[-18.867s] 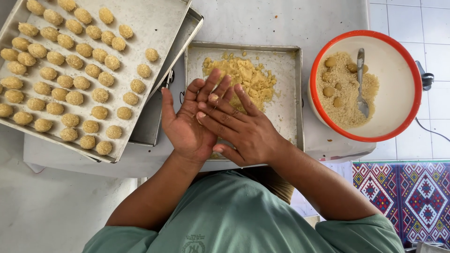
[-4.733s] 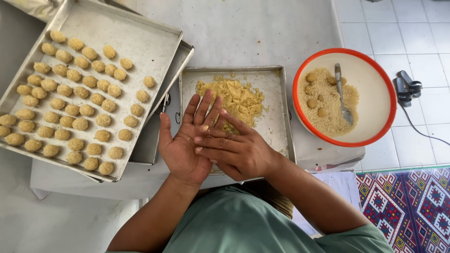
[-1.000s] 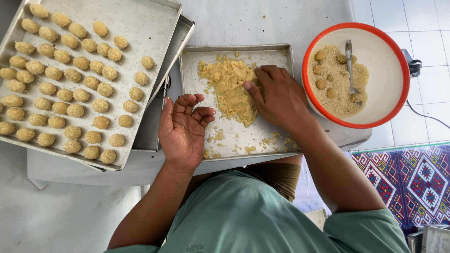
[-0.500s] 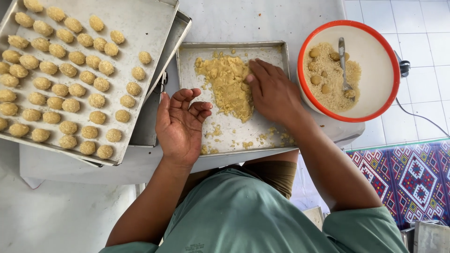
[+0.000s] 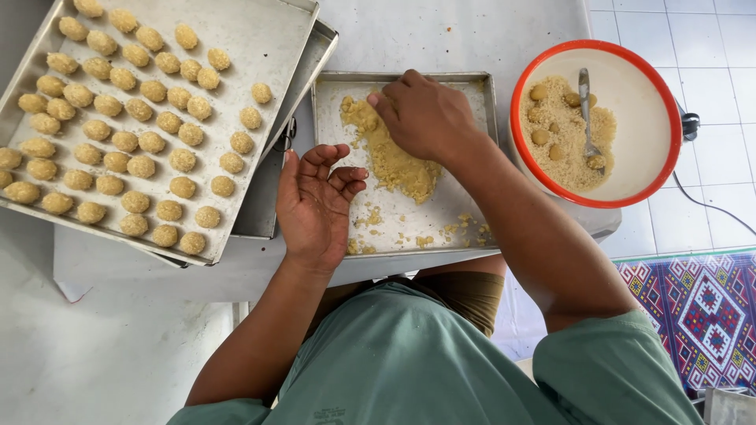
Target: The person takes portions of a yellow dough mixture from a metal tray and rolls them into small balls using both hands. The finished balls are placed onto a baking sheet that already contains rows of similar dough balls. A bowl containing a granular coating is visible nearby.
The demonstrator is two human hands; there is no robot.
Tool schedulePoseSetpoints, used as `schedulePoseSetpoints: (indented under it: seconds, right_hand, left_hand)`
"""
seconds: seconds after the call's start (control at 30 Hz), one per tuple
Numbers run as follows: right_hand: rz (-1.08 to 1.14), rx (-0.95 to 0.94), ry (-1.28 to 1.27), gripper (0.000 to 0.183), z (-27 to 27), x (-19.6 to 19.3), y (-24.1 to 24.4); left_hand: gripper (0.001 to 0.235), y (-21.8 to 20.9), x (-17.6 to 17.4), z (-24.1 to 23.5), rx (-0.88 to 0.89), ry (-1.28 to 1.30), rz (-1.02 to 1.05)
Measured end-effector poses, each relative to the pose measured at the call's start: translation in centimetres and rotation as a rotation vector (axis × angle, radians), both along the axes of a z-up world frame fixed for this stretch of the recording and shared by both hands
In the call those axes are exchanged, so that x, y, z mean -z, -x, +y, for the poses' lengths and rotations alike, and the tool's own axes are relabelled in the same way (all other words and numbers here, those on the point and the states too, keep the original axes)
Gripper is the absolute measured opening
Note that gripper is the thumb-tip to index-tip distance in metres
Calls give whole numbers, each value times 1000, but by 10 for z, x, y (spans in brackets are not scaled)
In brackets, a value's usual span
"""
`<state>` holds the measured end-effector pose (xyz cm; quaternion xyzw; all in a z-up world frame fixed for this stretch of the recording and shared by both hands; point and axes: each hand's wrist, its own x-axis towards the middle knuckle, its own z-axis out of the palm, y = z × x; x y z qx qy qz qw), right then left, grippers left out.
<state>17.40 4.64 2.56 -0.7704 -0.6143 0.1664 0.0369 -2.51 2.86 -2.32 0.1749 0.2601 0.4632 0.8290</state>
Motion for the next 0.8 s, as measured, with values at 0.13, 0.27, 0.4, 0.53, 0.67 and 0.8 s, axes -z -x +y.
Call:
schedulePoseSetpoints:
  seconds: [0.13, 0.27, 0.4, 0.53, 0.67, 0.8]
  right_hand:
    - [13, 49, 28, 65, -3, -6, -6]
    - [-10, 94, -22, 65, -12, -2, -15]
    - [-11, 149, -20, 64, -24, 2, -18]
    - [-123, 113, -74, 68, -41, 13, -23]
    - [-127, 139, -96, 70, -51, 22, -27]
    - [-115, 157, -174, 59, -61, 25, -24]
  left_hand:
    - [46, 0, 0, 0, 8, 7, -6]
    - [45, 0, -3, 0, 6, 9, -9]
    - [45, 1, -4, -1, 20, -2, -26]
    - [49, 1, 15, 1, 74, -39, -58]
    - [48, 2, 17, 2, 72, -55, -55]
    - [48, 2, 15, 2, 71, -55, -36]
